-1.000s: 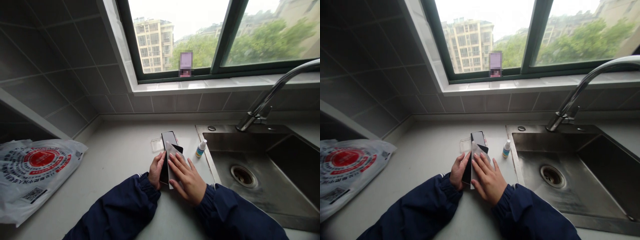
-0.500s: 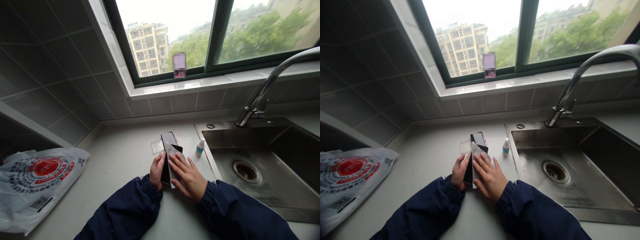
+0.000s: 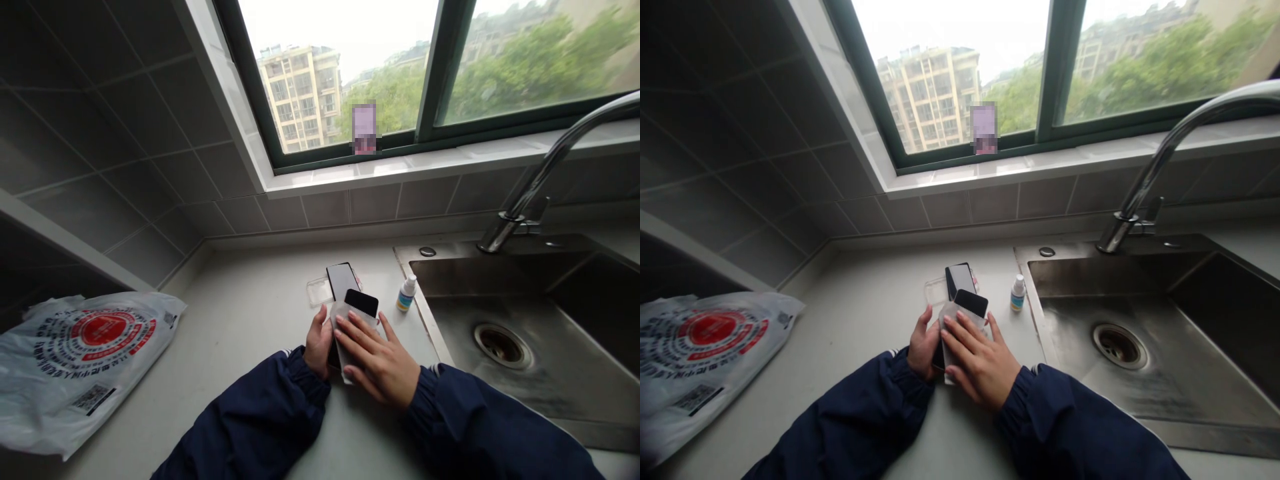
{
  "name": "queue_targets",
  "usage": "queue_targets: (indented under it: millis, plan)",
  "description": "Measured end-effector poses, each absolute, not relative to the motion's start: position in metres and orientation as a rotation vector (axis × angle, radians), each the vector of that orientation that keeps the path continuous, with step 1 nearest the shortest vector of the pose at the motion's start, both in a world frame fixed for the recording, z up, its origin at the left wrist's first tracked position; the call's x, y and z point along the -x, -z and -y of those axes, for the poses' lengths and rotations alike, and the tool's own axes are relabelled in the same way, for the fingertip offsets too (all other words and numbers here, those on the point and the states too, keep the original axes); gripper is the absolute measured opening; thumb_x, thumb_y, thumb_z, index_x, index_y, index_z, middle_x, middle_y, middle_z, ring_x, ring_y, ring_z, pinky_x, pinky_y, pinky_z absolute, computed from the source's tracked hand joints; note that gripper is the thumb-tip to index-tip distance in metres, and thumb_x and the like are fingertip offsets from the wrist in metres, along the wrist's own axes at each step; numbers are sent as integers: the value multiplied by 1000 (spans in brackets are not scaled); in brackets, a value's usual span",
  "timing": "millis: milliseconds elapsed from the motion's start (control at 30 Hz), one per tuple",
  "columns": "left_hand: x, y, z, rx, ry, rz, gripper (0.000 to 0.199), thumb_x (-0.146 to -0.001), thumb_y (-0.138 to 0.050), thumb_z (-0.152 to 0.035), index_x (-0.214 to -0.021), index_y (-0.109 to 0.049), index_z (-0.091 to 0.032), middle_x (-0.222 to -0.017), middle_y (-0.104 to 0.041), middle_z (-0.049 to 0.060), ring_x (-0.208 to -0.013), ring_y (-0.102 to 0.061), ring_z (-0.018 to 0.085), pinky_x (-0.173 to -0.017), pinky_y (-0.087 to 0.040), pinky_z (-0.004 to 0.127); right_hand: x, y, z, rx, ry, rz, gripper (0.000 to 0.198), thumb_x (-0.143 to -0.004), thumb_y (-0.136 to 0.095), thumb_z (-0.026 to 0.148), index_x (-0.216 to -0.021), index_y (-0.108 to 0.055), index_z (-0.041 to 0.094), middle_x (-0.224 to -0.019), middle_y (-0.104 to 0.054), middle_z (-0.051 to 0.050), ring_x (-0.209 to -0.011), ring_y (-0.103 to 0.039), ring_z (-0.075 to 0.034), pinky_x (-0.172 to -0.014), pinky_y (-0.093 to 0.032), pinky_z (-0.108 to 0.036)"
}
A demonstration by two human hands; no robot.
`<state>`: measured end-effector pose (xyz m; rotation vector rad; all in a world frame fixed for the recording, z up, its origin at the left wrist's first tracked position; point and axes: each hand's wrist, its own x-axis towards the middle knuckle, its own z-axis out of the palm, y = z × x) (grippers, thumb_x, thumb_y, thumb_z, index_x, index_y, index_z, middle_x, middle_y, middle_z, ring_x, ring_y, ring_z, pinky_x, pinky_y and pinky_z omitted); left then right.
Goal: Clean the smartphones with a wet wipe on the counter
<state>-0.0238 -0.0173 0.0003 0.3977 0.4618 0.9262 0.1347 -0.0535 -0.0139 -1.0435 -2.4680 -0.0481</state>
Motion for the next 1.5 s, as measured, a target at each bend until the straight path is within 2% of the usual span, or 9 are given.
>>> queue_targets:
  millis: [133,333,433,633,1000,1133,1300,1400,1500]
  plan:
    - [23,0,20,-504,-905,-390,69,-89,-50,-56,-142,-47,-12,-135,-59,16,-132,-49,32,-115,-30,44,-139,10,49,1193,123,2335,62,-98,-44,30,-155,-22,20,-159,-28,-10,-149,-21,-29,-118,-3,-64]
    - [22,0,21,-508,-907,-367,69,-90,-49,-55,-144,-45,-14,-140,-55,15,-135,-46,33,-116,-29,45,-139,8,49,1242,120,2295,66,-97,-45,30,-156,-19,20,-159,-26,-11,-149,-20,-31,-117,-8,-64]
    - [24,1,19,-471,-905,-379,70,-91,-46,-57,-145,-44,-13,-136,-58,16,-131,-50,33,-115,-31,45,-137,8,51,1194,89,2335,63,-97,-46,32,-155,-24,19,-158,-28,-12,-149,-20,-31,-117,-4,-64]
    - [25,-1,15,-373,-897,-426,75,-90,-42,-64,-140,-47,-9,-118,-68,19,-114,-63,33,-107,-40,45,-129,8,60,963,-32,2480,54,-94,-50,36,-145,-44,19,-154,-39,-8,-147,-26,-28,-118,12,-57]
    - [29,-6,17,-329,-884,-402,91,-84,-41,-74,-150,-33,-12,-133,-57,26,-116,-60,39,-104,-38,56,-127,5,64,795,-169,2454,42,-93,-50,34,-132,-58,22,-139,-58,-7,-141,-40,-26,-119,13,-58]
    - [29,-5,18,-322,-902,-413,90,-84,-42,-73,-150,-34,-13,-134,-57,24,-117,-60,39,-104,-38,56,-127,5,63,770,-118,2412,36,-94,-51,30,-128,-62,23,-134,-63,-5,-137,-46,-24,-120,7,-59]
    - [27,-6,16,-336,-922,-382,90,-85,-40,-73,-149,-35,-12,-131,-59,23,-117,-60,37,-104,-40,52,-131,1,61,830,-66,2334,30,-94,-53,26,-121,-66,25,-128,-67,-3,-132,-53,-23,-122,-6,-57]
    - [26,-6,15,-340,-911,-351,88,-86,-37,-73,-148,-37,-11,-132,-59,22,-119,-59,35,-106,-39,50,-134,-1,59,979,-5,2330,33,-95,-50,24,-126,-63,23,-137,-61,-5,-136,-48,-24,-121,-12,-57]
    - [25,-5,16,-346,-948,-355,81,-89,-36,-68,-148,-37,-13,-136,-57,19,-124,-56,33,-109,-36,48,-136,0,57,1129,77,2318,42,-97,-47,26,-138,-53,20,-148,-48,-8,-142,-39,-28,-119,-16,-61]
